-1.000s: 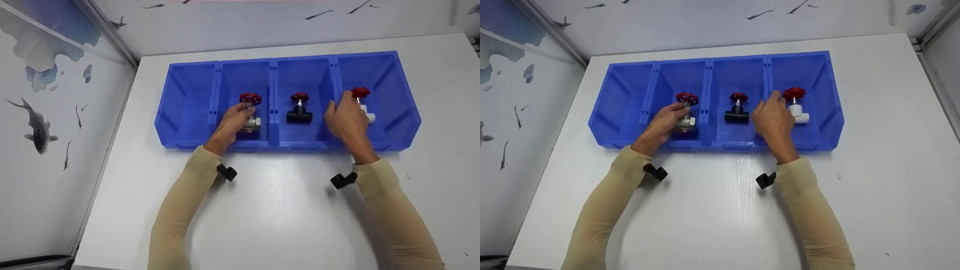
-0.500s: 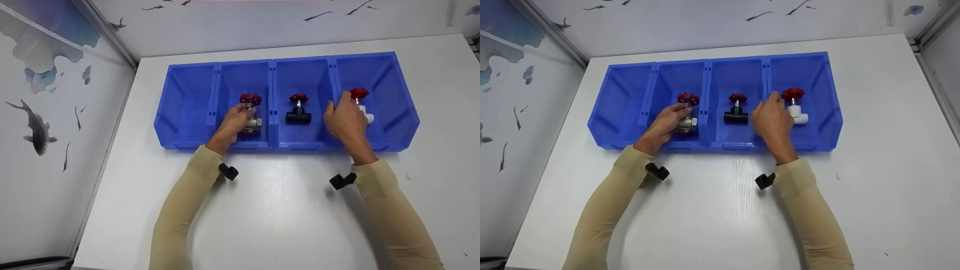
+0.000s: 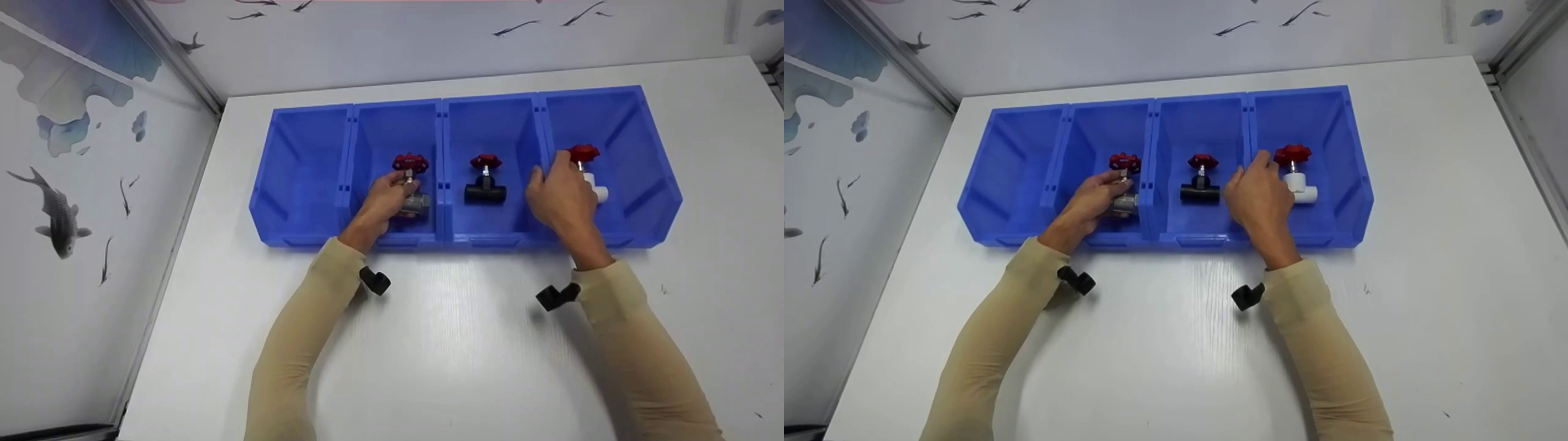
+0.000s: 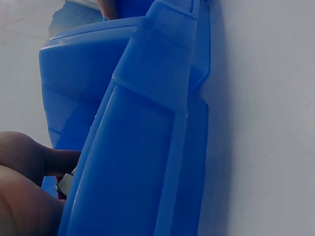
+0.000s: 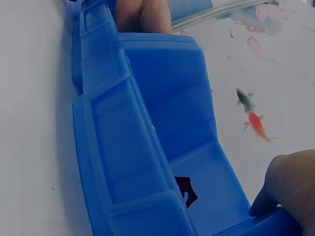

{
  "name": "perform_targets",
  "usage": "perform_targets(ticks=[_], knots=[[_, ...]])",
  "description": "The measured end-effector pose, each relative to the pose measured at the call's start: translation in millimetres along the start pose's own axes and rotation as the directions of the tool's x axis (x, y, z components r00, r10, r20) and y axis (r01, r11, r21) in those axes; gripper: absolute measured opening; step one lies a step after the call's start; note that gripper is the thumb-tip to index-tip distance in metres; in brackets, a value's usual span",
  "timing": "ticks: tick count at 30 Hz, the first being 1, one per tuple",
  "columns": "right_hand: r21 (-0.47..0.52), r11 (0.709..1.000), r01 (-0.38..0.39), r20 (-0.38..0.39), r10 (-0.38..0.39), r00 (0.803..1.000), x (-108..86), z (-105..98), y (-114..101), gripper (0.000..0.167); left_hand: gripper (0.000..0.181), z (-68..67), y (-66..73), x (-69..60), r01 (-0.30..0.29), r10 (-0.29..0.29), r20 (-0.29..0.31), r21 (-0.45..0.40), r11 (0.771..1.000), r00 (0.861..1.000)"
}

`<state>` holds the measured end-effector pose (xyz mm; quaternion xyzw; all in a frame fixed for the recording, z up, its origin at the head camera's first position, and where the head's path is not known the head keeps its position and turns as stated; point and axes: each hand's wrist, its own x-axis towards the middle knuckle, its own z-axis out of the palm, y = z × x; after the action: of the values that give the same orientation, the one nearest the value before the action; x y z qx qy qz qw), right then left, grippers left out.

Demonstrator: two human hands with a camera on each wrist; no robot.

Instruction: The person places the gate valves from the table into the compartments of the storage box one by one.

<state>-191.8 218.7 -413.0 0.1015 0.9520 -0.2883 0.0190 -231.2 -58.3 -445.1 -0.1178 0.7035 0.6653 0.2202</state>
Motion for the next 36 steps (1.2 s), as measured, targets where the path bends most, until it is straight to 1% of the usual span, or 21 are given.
perform_targets(ticks=[4,11,19,27,33,36], knots=[[-0.003,1.000,0.001,-0.001,-0.001,1.000,-0.3,0.0,-0.4,0.054,0.053,0.4,0.0,0.5,0.002,-0.002,0.000,-0.009,1.000,1.000],[0.001,1.000,0.010,-0.014,-0.010,1.000,-0.7,0.8,0.2,0.053,0.052,1.1,-1.3,4.1,0.013,-0.013,-0.010,-0.001,1.000,1.000],[0.013,1.000,0.007,-0.009,-0.007,1.000,-1.1,0.1,0.0,0.054,0.053,1.9,-1.3,6.2,0.020,-0.020,-0.010,-0.009,1.000,1.000],[0.008,1.000,0.009,-0.007,-0.009,1.000,-1.3,0.2,0.4,0.053,0.052,2.3,-1.5,8.1,0.028,-0.028,-0.026,-0.011,1.000,0.999],[0.003,1.000,0.009,-0.007,-0.009,1.000,-0.7,0.6,0.4,0.054,0.050,2.9,-1.6,8.7,0.019,-0.020,-0.025,-0.017,1.000,0.999],[-0.003,1.000,0.006,-0.006,-0.006,1.000,-0.5,0.7,0.1,0.055,0.050,3.0,-2.2,8.9,0.007,-0.007,-0.024,-0.004,1.000,1.000]])
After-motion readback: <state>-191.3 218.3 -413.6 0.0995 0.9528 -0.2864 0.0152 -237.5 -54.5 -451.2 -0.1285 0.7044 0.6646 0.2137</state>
